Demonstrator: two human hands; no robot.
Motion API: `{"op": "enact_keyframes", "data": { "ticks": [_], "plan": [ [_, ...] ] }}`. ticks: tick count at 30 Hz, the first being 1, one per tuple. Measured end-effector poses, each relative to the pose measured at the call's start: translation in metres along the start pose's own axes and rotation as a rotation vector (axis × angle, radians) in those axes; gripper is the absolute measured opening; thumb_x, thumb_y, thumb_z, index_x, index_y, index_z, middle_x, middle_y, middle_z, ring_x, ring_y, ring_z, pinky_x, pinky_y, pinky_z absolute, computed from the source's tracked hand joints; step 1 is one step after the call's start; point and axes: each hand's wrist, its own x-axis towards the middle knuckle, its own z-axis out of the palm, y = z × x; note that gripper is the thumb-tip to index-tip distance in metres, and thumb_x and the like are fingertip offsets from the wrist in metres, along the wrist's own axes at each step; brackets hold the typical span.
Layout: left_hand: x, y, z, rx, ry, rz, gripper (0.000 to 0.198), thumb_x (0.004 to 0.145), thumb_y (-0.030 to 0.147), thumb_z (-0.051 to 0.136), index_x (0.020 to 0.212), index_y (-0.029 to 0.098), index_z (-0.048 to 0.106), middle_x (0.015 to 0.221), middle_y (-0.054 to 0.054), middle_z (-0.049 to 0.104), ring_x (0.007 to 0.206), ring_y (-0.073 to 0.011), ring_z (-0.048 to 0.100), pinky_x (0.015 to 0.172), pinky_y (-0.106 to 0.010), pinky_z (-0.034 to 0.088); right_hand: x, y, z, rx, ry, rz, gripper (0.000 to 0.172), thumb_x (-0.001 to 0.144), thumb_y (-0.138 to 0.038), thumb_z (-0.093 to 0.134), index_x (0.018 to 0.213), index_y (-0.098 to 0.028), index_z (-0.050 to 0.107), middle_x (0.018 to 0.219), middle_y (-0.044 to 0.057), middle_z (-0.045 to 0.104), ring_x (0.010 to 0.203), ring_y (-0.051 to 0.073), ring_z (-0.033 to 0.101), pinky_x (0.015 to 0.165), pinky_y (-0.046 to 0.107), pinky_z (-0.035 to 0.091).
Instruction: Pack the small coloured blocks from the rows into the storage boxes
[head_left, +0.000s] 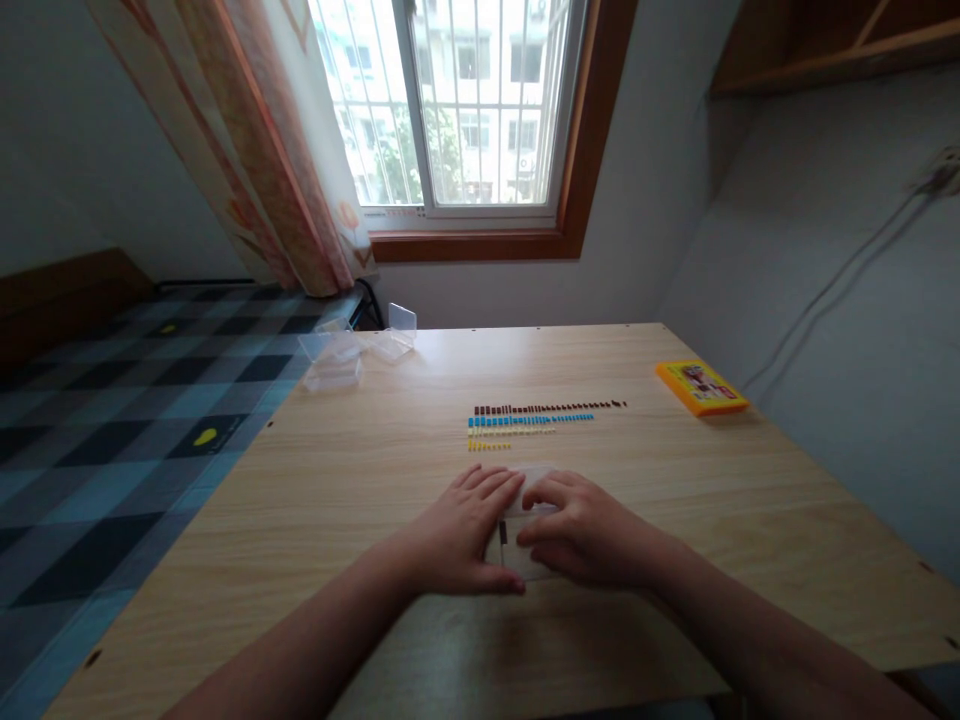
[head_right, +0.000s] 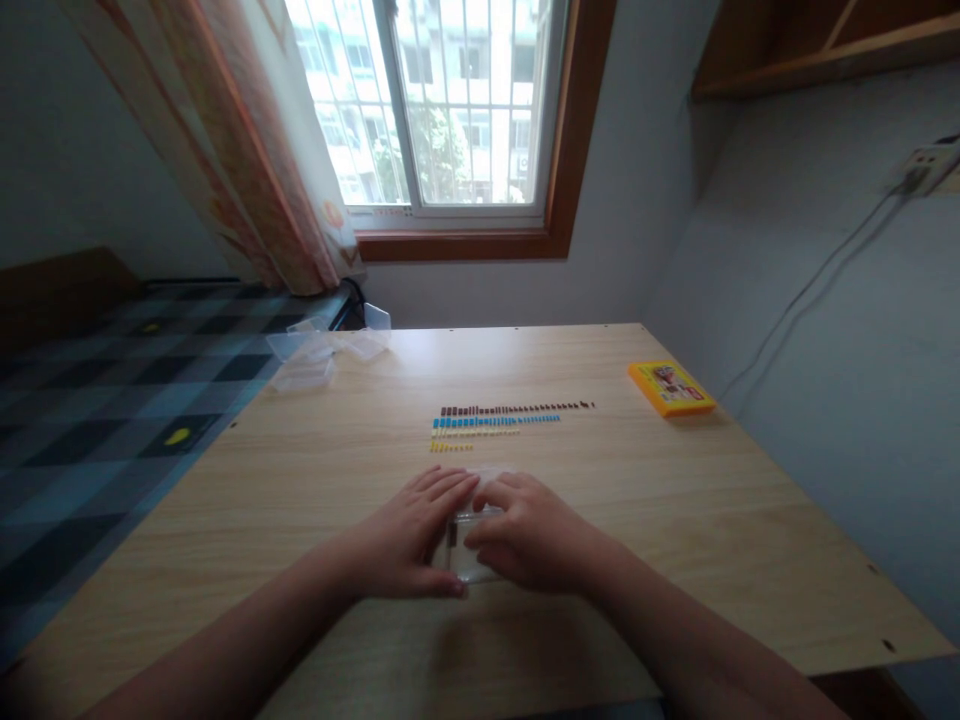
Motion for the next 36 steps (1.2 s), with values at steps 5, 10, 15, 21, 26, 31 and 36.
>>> {"op": "enact_keyframes", "data": {
  "ticks": [5, 10, 15, 21, 26, 31, 36],
  "plan": [
    [0.0004, -0.0006, 0.0012, 0.0, 0.006, 0.0, 0.112, 0.076, 0.08, 0.069, 0.161, 0.017, 0.032, 0.161, -0.021, 0.041, 0.148, -0.0418, 0.038, 0.125, -0.061, 0.022, 0.0035, -0.0038, 0.0021, -0.043, -0.044, 0.024, 0.013, 0.092, -0.026, 0.07, 0.098, -0.031, 0.08, 0.119, 0.008, 0.068, 0.111, 0.026, 0.061, 0.099, 0.045, 0.047],
    [0.0003, -0.0022, 0.0028, 0.003, 0.015, 0.009, 0.112, 0.076, 0.078, 0.071, 0.161, 0.016, 0.032, 0.16, -0.022, 0.043, 0.147, -0.0423, 0.039, 0.124, -0.063, 0.022, 0.0078, -0.0053, 0.0035, -0.075, -0.055, 0.024, 0.016, 0.096, -0.025, 0.065, 0.102, -0.029, 0.08, 0.124, 0.009, 0.067, 0.116, 0.027, 0.06, 0.102, 0.045, 0.046],
    [0.0013, -0.0016, 0.0028, 0.016, 0.004, 0.009, 0.111, 0.076, 0.079, 0.071, 0.161, 0.017, 0.032, 0.161, -0.021, 0.041, 0.148, -0.0415, 0.038, 0.124, -0.062, 0.022, 0.0082, -0.0055, 0.0039, -0.071, -0.064, 0.054, 0.015, 0.098, -0.026, 0.064, 0.101, -0.029, 0.079, 0.124, 0.007, 0.067, 0.116, 0.025, 0.059, 0.104, 0.044, 0.045],
    [0.0016, -0.0006, 0.0026, 0.007, 0.017, 0.014, 0.111, 0.076, 0.079, 0.071, 0.16, 0.017, 0.034, 0.16, -0.021, 0.043, 0.147, -0.042, 0.039, 0.124, -0.063, 0.022, 0.0083, -0.0064, 0.0034, -0.089, -0.068, 0.035, 0.015, 0.097, -0.027, 0.064, 0.099, -0.027, 0.079, 0.123, 0.008, 0.067, 0.114, 0.025, 0.06, 0.103, 0.044, 0.045],
    [0.0002, -0.0013, 0.0018, 0.013, 0.004, 0.011, 0.111, 0.077, 0.081, 0.068, 0.161, 0.016, 0.032, 0.161, -0.022, 0.041, 0.148, -0.0418, 0.038, 0.124, -0.063, 0.023, 0.0076, -0.0044, 0.0019, -0.064, -0.04, 0.022, 0.017, 0.097, -0.023, 0.062, 0.1, -0.026, 0.078, 0.117, 0.008, 0.069, 0.11, 0.024, 0.061, 0.099, 0.042, 0.047],
    [-0.0001, -0.002, 0.0011, 0.002, 0.022, 0.022, 0.11, 0.077, 0.081, 0.067, 0.16, 0.018, 0.033, 0.16, -0.021, 0.043, 0.147, -0.0424, 0.039, 0.124, -0.063, 0.023, 0.0061, -0.0033, 0.0022, -0.069, -0.045, 0.023, 0.016, 0.095, -0.023, 0.064, 0.097, -0.026, 0.079, 0.117, 0.008, 0.068, 0.109, 0.025, 0.06, 0.099, 0.043, 0.046],
    [0.001, 0.0029, -0.0054, -0.033, 0.126, 0.086, 0.086, 0.087, 0.069, 0.065, 0.153, 0.02, 0.043, 0.152, -0.017, 0.053, 0.141, -0.0367, 0.047, 0.119, -0.056, 0.036, 0.005, -0.0048, 0.0033, -0.078, -0.054, 0.03, 0.016, 0.095, -0.025, 0.065, 0.096, -0.027, 0.08, 0.112, 0.008, 0.068, 0.107, 0.025, 0.059, 0.097, 0.042, 0.046]
  ]
}}
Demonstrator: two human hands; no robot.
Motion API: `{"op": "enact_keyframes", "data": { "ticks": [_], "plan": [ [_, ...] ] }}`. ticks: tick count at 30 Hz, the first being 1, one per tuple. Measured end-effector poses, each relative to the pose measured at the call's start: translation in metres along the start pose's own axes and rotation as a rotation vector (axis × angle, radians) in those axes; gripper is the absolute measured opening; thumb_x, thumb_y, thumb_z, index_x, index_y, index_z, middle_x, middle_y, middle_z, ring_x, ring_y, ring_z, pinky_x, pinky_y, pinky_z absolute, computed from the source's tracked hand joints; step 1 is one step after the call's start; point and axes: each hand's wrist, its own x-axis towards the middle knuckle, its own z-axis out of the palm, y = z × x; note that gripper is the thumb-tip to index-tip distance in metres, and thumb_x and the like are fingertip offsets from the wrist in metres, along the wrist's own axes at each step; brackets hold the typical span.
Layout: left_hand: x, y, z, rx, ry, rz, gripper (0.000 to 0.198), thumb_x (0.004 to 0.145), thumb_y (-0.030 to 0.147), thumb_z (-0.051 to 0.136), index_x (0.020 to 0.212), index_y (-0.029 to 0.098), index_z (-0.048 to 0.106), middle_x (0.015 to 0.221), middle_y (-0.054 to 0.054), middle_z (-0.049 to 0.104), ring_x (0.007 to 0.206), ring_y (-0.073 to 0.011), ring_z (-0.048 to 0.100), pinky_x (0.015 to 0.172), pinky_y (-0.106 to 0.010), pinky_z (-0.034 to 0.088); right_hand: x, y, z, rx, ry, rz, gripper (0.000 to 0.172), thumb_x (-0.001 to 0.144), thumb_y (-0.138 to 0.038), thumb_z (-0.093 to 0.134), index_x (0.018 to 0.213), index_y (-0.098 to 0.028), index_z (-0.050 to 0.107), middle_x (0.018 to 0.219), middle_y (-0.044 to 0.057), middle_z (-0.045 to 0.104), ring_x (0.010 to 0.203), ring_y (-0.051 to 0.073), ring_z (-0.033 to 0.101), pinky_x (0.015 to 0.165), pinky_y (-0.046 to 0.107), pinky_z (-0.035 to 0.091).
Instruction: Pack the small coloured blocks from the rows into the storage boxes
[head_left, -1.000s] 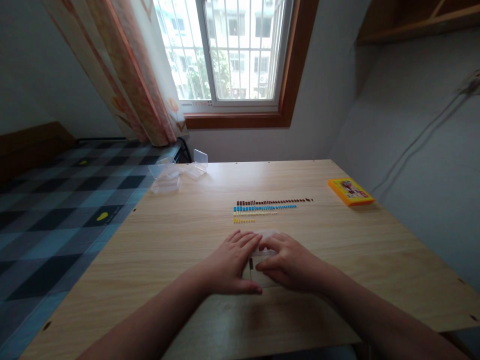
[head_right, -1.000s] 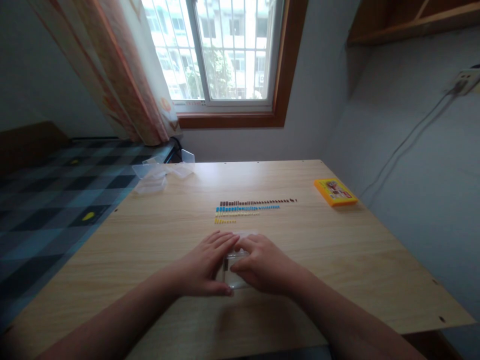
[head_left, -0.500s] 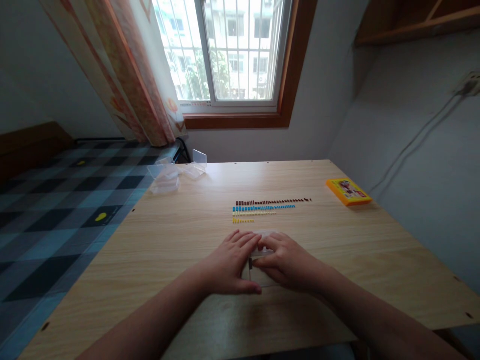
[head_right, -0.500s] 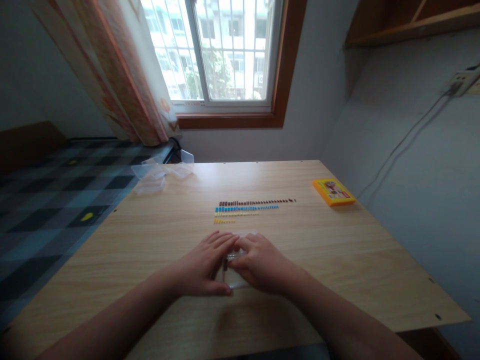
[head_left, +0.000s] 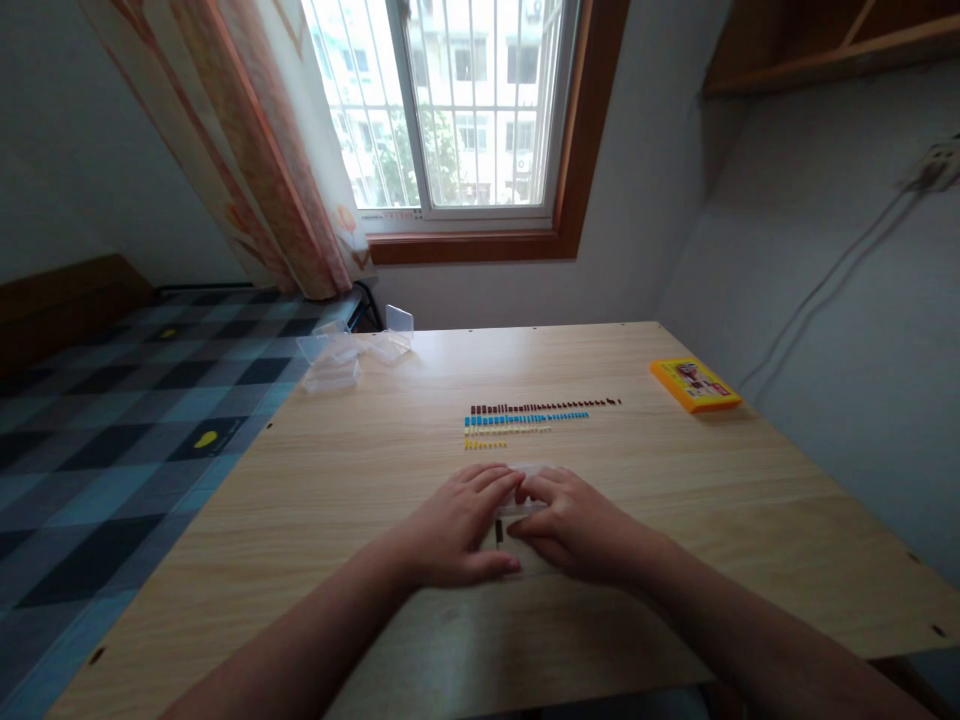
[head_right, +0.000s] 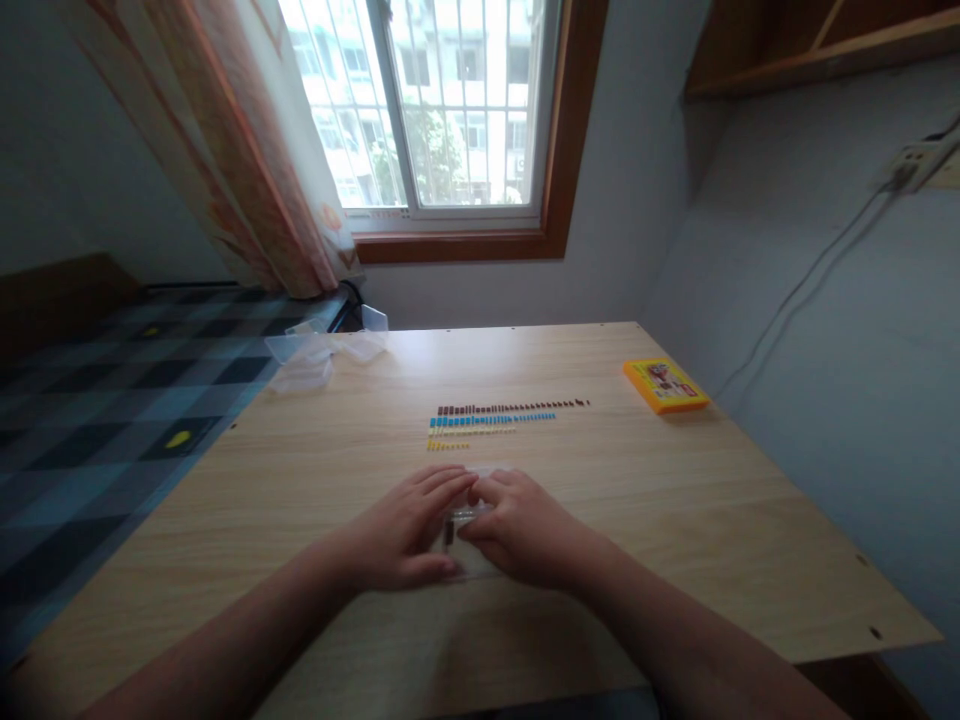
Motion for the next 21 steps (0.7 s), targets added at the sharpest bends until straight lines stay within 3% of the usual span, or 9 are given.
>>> {"op": "enact_keyframes", "data": {
  "ticks": [4, 8, 10, 15, 21],
  "plan": [
    [0.003, -0.002, -0.016, 0.068, 0.189, -0.029, 0.049, 0.099, 0.049, 0.053, 0.139, 0.02, 0.057, 0.137, -0.014, 0.065, 0.128, -0.0306, 0.058, 0.112, -0.052, 0.045, 0.0, -0.001, -0.001, -0.013, -0.025, 0.03, 0.019, 0.096, -0.024, 0.063, 0.101, -0.029, 0.081, 0.104, 0.006, 0.068, 0.096, 0.022, 0.058, 0.091, 0.038, 0.046],
    [0.01, -0.026, -0.038, 0.207, 0.33, -0.249, 0.037, 0.103, 0.038, 0.044, 0.123, 0.019, 0.068, 0.126, -0.012, 0.07, 0.12, -0.0269, 0.062, 0.107, -0.047, 0.05, 0.001, -0.001, -0.003, -0.031, -0.033, 0.02, 0.02, 0.095, -0.023, 0.064, 0.103, -0.031, 0.08, 0.109, 0.006, 0.068, 0.097, 0.022, 0.059, 0.091, 0.038, 0.045],
    [0.016, -0.045, -0.046, 0.259, 0.256, -0.342, 0.037, 0.102, 0.035, 0.042, 0.122, 0.021, 0.07, 0.127, -0.01, 0.071, 0.119, -0.0256, 0.064, 0.107, -0.044, 0.051, 0.001, -0.001, -0.003, -0.038, -0.031, 0.012, 0.02, 0.094, -0.022, 0.064, 0.101, -0.03, 0.08, 0.109, 0.006, 0.068, 0.097, 0.022, 0.059, 0.091, 0.038, 0.045],
    [0.034, -0.091, -0.049, 0.314, 0.199, -0.42, 0.047, 0.095, 0.022, 0.043, 0.135, 0.019, 0.068, 0.136, -0.009, 0.068, 0.121, -0.0258, 0.065, 0.108, -0.039, 0.05, 0.002, -0.001, -0.003, -0.038, -0.025, 0.009, 0.019, 0.095, -0.022, 0.064, 0.099, -0.029, 0.08, 0.108, 0.007, 0.068, 0.098, 0.023, 0.059, 0.091, 0.038, 0.045],
    [0.044, -0.119, -0.047, 0.369, 0.086, -0.409, 0.055, 0.086, 0.012, 0.047, 0.134, 0.024, 0.07, 0.135, -0.007, 0.069, 0.125, -0.0254, 0.062, 0.111, -0.037, 0.046, 0.002, -0.001, -0.003, -0.034, -0.039, 0.006, 0.018, 0.095, -0.022, 0.063, 0.097, -0.028, 0.08, 0.109, 0.007, 0.069, 0.099, 0.022, 0.058, 0.092, 0.038, 0.045]
  ]
}}
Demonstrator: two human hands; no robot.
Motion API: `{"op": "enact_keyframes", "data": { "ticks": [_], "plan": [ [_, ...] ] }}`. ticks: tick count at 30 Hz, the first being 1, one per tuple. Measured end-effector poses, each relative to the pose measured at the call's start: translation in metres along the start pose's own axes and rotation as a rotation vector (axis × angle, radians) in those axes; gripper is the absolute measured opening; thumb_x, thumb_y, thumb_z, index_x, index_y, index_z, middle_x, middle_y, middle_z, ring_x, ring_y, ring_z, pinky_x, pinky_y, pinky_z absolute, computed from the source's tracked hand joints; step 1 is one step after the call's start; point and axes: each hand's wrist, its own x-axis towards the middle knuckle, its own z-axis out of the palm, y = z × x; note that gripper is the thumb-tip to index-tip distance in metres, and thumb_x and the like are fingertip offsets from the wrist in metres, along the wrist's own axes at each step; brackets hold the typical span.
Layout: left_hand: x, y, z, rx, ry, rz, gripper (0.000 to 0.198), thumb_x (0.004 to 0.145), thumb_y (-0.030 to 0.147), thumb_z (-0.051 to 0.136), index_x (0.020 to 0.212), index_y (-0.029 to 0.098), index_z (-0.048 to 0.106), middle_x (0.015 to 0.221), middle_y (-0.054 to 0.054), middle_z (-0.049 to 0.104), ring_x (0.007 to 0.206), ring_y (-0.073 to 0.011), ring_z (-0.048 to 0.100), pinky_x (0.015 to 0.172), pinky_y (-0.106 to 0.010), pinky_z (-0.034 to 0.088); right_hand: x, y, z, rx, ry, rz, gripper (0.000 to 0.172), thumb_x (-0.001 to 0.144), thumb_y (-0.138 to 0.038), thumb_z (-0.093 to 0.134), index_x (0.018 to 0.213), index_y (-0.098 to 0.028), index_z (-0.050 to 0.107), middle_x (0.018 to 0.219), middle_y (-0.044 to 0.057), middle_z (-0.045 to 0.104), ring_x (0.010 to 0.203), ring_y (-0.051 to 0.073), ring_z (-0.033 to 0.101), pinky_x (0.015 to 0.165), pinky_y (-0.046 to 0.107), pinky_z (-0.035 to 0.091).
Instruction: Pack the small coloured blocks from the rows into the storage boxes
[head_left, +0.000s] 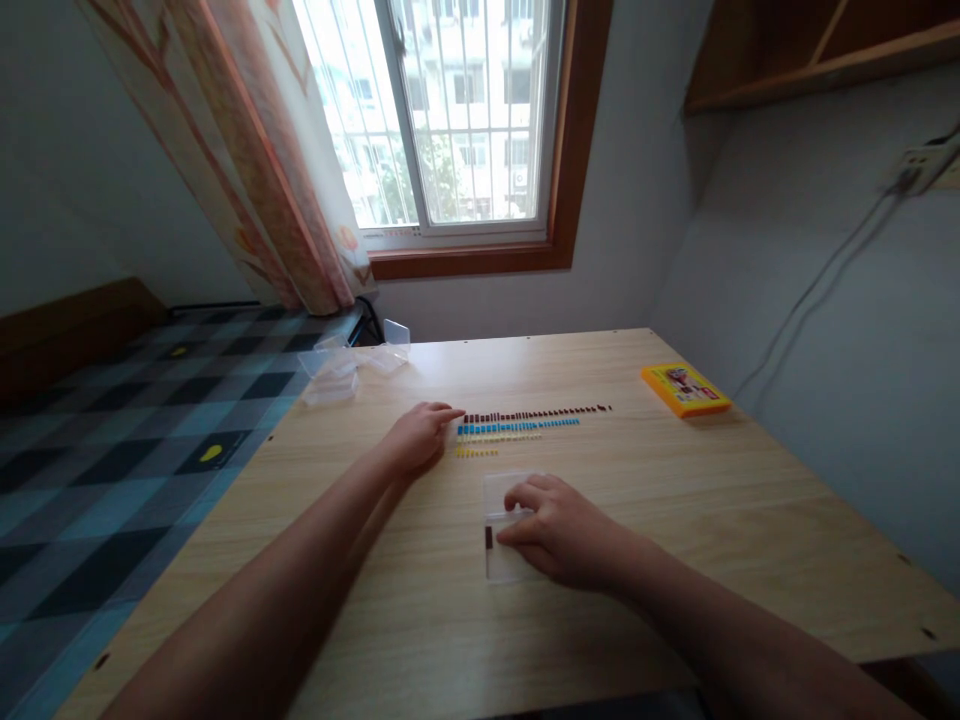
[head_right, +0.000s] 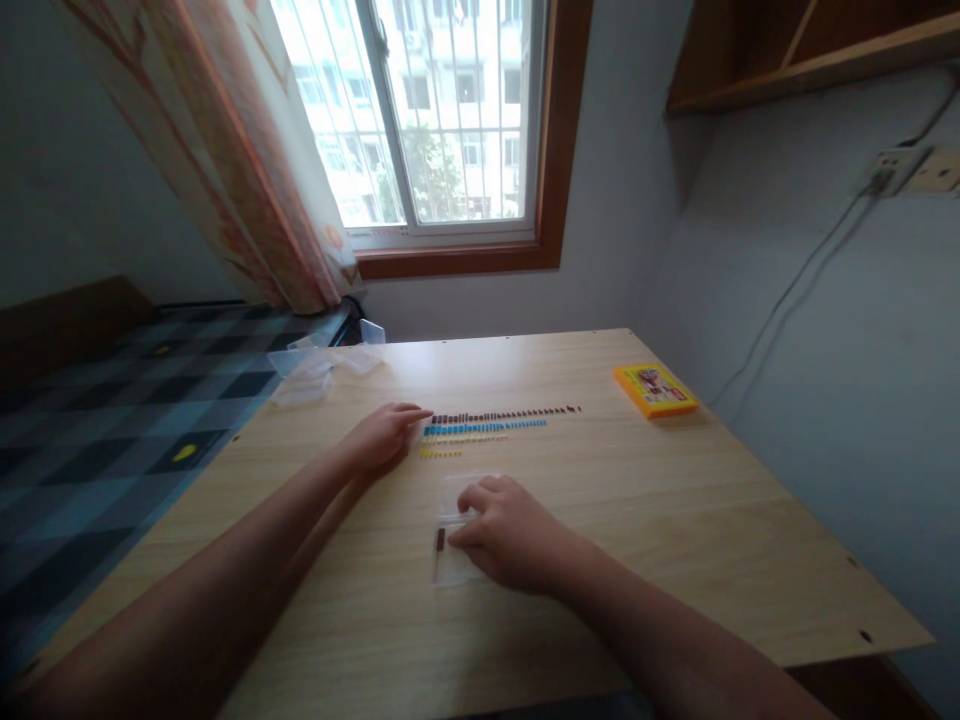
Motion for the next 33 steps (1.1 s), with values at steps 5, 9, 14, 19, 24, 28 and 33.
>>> {"op": "enact_keyframes", "data": {
  "ticks": [5, 9, 14, 19, 24, 28, 33],
  "plan": [
    [-0.002, -0.004, -0.004, 0.046, -0.011, -0.012, 0.048, 0.09, 0.015, 0.048, 0.128, 0.026, 0.074, 0.133, -0.006, 0.07, 0.121, -0.0263, 0.062, 0.108, -0.038, 0.047, 0.0, -0.001, -0.003, 0.003, -0.006, 0.006, 0.018, 0.096, -0.022, 0.062, 0.095, -0.027, 0.08, 0.107, 0.007, 0.069, 0.098, 0.022, 0.058, 0.092, 0.038, 0.045],
    [-0.007, 0.001, -0.009, 0.06, 0.011, -0.044, 0.048, 0.094, 0.019, 0.047, 0.138, 0.026, 0.067, 0.137, -0.009, 0.067, 0.119, -0.0259, 0.064, 0.103, -0.036, 0.049, 0.001, -0.002, -0.004, 0.002, -0.008, 0.0, 0.018, 0.096, -0.022, 0.063, 0.093, -0.026, 0.079, 0.106, 0.007, 0.068, 0.098, 0.022, 0.059, 0.092, 0.038, 0.045],
    [-0.004, 0.009, -0.007, 0.055, 0.002, -0.016, 0.044, 0.095, 0.023, 0.049, 0.132, 0.034, 0.071, 0.138, -0.003, 0.067, 0.122, -0.0244, 0.063, 0.106, -0.036, 0.048, 0.001, -0.001, -0.002, 0.01, 0.004, 0.009, 0.017, 0.095, -0.021, 0.064, 0.093, -0.027, 0.08, 0.107, 0.006, 0.068, 0.099, 0.022, 0.058, 0.092, 0.038, 0.045],
    [-0.005, 0.004, -0.013, 0.075, 0.028, -0.061, 0.037, 0.094, 0.028, 0.05, 0.119, 0.03, 0.078, 0.133, -0.005, 0.07, 0.115, -0.0252, 0.067, 0.101, -0.035, 0.051, 0.0, 0.0, -0.002, 0.014, 0.012, 0.007, 0.018, 0.095, -0.022, 0.063, 0.098, -0.028, 0.08, 0.109, 0.007, 0.069, 0.099, 0.022, 0.059, 0.092, 0.038, 0.046],
    [-0.021, -0.005, -0.026, 0.105, 0.033, -0.108, 0.026, 0.088, 0.032, 0.055, 0.092, 0.025, 0.08, 0.114, -0.004, 0.076, 0.095, -0.0236, 0.071, 0.087, -0.032, 0.053, 0.0, -0.001, -0.002, 0.013, 0.007, 0.019, 0.018, 0.095, -0.021, 0.063, 0.096, -0.027, 0.08, 0.108, 0.007, 0.069, 0.098, 0.022, 0.06, 0.092, 0.037, 0.046],
    [-0.035, -0.009, -0.031, 0.112, 0.015, -0.129, 0.021, 0.084, 0.031, 0.058, 0.083, 0.025, 0.079, 0.1, -0.004, 0.079, 0.09, -0.0242, 0.071, 0.08, -0.032, 0.053, 0.001, -0.002, -0.003, 0.012, 0.003, 0.008, 0.018, 0.095, -0.022, 0.064, 0.098, -0.027, 0.08, 0.107, 0.007, 0.069, 0.098, 0.022, 0.06, 0.091, 0.037, 0.046],
    [-0.053, -0.006, -0.035, 0.066, -0.044, -0.079, 0.019, 0.082, 0.027, 0.059, 0.079, 0.026, 0.077, 0.088, -0.001, 0.079, 0.081, -0.0199, 0.07, 0.078, -0.028, 0.052, 0.001, -0.001, -0.004, 0.01, 0.0, 0.009, 0.018, 0.093, -0.021, 0.065, 0.098, -0.027, 0.08, 0.106, 0.006, 0.07, 0.097, 0.022, 0.06, 0.09, 0.036, 0.046]
  ]
}}
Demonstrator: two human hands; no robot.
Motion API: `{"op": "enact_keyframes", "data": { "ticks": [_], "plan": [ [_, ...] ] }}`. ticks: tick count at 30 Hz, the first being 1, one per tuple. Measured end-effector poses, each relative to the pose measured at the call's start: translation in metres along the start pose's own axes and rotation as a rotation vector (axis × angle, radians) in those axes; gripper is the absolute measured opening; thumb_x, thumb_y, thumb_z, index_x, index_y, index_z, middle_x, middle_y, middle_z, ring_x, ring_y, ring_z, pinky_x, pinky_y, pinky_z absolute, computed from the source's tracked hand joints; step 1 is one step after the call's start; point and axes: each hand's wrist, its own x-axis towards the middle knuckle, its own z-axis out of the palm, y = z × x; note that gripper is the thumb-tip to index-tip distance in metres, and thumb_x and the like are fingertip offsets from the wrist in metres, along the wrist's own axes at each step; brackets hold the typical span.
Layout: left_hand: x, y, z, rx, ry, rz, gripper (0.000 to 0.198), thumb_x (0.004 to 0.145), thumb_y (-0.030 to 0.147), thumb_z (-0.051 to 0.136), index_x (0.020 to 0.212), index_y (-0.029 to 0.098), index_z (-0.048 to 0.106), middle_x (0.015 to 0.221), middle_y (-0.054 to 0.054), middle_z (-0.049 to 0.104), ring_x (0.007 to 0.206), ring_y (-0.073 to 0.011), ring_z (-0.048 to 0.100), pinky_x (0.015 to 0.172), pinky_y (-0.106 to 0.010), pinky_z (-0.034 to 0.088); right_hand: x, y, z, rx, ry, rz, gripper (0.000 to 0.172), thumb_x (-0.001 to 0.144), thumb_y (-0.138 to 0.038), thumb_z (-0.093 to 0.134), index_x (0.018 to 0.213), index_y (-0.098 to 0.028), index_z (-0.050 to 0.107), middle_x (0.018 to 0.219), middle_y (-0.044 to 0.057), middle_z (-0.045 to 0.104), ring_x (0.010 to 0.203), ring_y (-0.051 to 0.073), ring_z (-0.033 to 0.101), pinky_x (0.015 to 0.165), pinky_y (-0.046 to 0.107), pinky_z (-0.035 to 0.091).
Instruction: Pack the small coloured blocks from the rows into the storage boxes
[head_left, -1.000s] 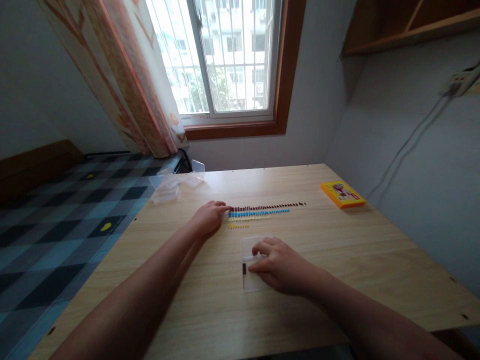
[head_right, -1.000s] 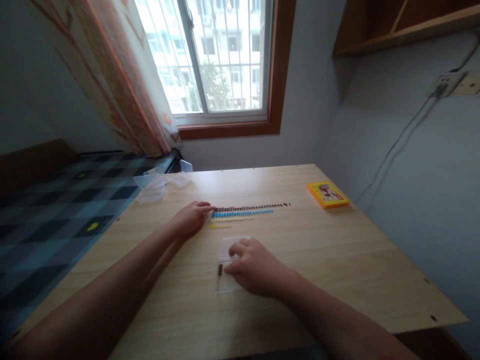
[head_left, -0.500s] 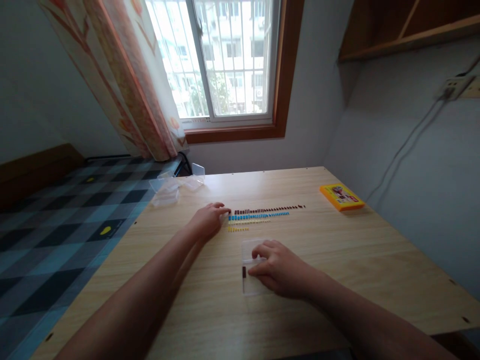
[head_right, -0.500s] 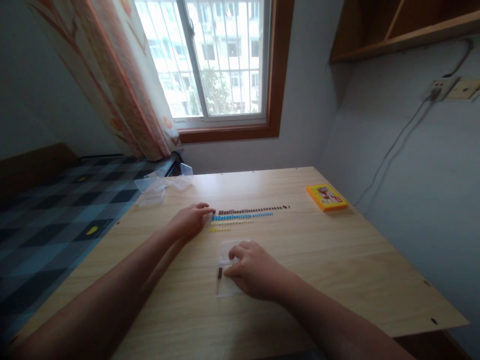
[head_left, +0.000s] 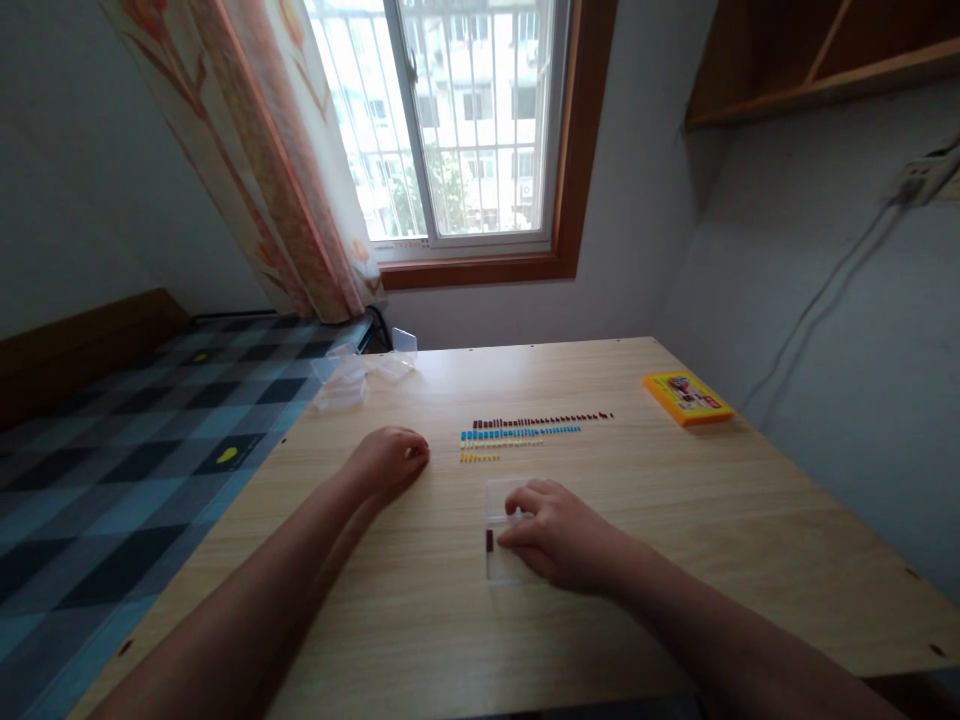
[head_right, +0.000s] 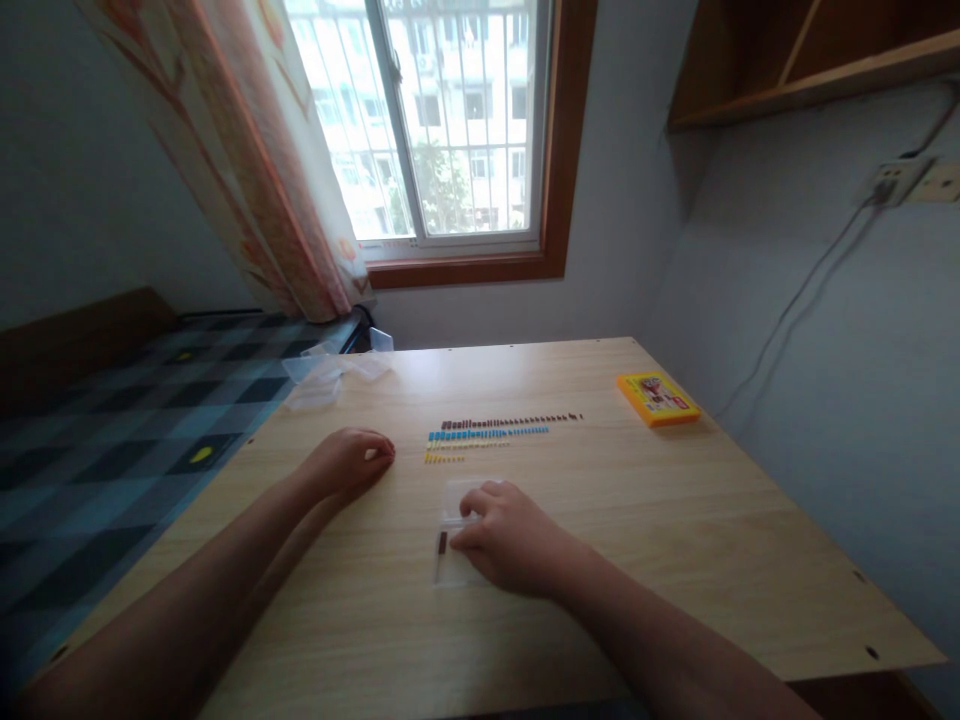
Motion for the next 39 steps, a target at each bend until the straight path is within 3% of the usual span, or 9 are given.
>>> {"op": "enact_keyframes", "data": {
  "ticks": [7, 14, 16, 19, 26, 32, 36, 39],
  "plan": [
    [-0.032, 0.025, -0.005, 0.025, 0.037, 0.022, 0.011, 0.083, 0.023, 0.059, 0.083, 0.023, 0.07, 0.082, -0.004, 0.071, 0.075, -0.0201, 0.065, 0.068, -0.029, 0.047, 0.001, 0.001, 0.0, 0.027, 0.02, -0.007, 0.015, 0.093, -0.019, 0.063, 0.092, -0.023, 0.077, 0.106, 0.006, 0.07, 0.096, 0.021, 0.06, 0.09, 0.035, 0.045],
    [-0.069, 0.11, -0.014, -0.17, 0.105, 0.219, 0.007, 0.094, 0.027, 0.06, 0.09, 0.024, 0.065, 0.083, -0.002, 0.07, 0.081, -0.0201, 0.066, 0.07, -0.03, 0.048, 0.002, -0.003, -0.001, 0.012, -0.008, 0.088, 0.01, 0.086, -0.011, 0.059, 0.091, -0.019, 0.062, 0.094, 0.005, 0.067, 0.089, 0.021, 0.056, 0.086, 0.034, 0.044],
    [-0.073, 0.131, -0.01, -0.201, 0.046, 0.276, 0.006, 0.093, 0.026, 0.063, 0.087, 0.024, 0.064, 0.085, -0.003, 0.072, 0.081, -0.021, 0.066, 0.07, -0.031, 0.049, 0.001, -0.002, 0.001, -0.002, -0.006, 0.102, 0.009, 0.086, -0.011, 0.056, 0.09, -0.019, 0.059, 0.093, 0.006, 0.066, 0.089, 0.022, 0.055, 0.085, 0.034, 0.043],
    [-0.072, 0.148, -0.002, -0.18, -0.035, 0.254, 0.005, 0.088, 0.023, 0.069, 0.085, 0.023, 0.065, 0.083, -0.003, 0.072, 0.08, -0.0217, 0.066, 0.069, -0.031, 0.05, -0.001, 0.0, 0.004, -0.01, -0.007, 0.091, 0.01, 0.087, -0.01, 0.054, 0.089, -0.02, 0.056, 0.092, 0.006, 0.065, 0.089, 0.022, 0.054, 0.084, 0.034, 0.042],
    [-0.068, 0.153, 0.006, -0.153, -0.086, 0.19, 0.007, 0.085, 0.019, 0.073, 0.084, 0.021, 0.066, 0.083, -0.002, 0.071, 0.082, -0.022, 0.065, 0.074, -0.032, 0.051, -0.003, 0.003, 0.006, 0.014, -0.005, 0.067, 0.01, 0.088, -0.01, 0.054, 0.088, -0.02, 0.056, 0.093, 0.006, 0.065, 0.09, 0.022, 0.054, 0.086, 0.034, 0.042],
    [-0.059, 0.133, -0.019, -0.204, -0.058, 0.296, 0.005, 0.092, 0.026, 0.07, 0.093, 0.021, 0.069, 0.094, -0.003, 0.072, 0.091, -0.0229, 0.066, 0.081, -0.035, 0.052, -0.003, 0.004, 0.005, 0.019, 0.015, 0.008, 0.012, 0.085, -0.008, 0.056, 0.084, -0.02, 0.059, 0.094, 0.005, 0.066, 0.088, 0.021, 0.053, 0.085, 0.035, 0.041],
    [-0.046, 0.117, -0.03, -0.193, -0.098, 0.41, 0.029, 0.09, 0.037, 0.074, 0.114, 0.021, 0.071, 0.118, -0.008, 0.071, 0.111, -0.0277, 0.065, 0.099, -0.043, 0.052, -0.003, 0.003, 0.003, 0.017, 0.023, 0.007, 0.013, 0.086, -0.008, 0.056, 0.084, -0.02, 0.061, 0.093, 0.005, 0.067, 0.086, 0.021, 0.053, 0.083, 0.035, 0.041],
    [-0.047, 0.114, -0.018, -0.187, -0.106, 0.422, 0.059, 0.084, 0.052, 0.078, 0.131, 0.017, 0.065, 0.14, -0.014, 0.064, 0.131, -0.0346, 0.056, 0.113, -0.051, 0.044, -0.004, 0.003, 0.004, 0.011, 0.036, 0.015, 0.013, 0.087, -0.008, 0.056, 0.082, -0.02, 0.062, 0.093, 0.005, 0.068, 0.087, 0.021, 0.054, 0.084, 0.036, 0.042]
  ]
}}
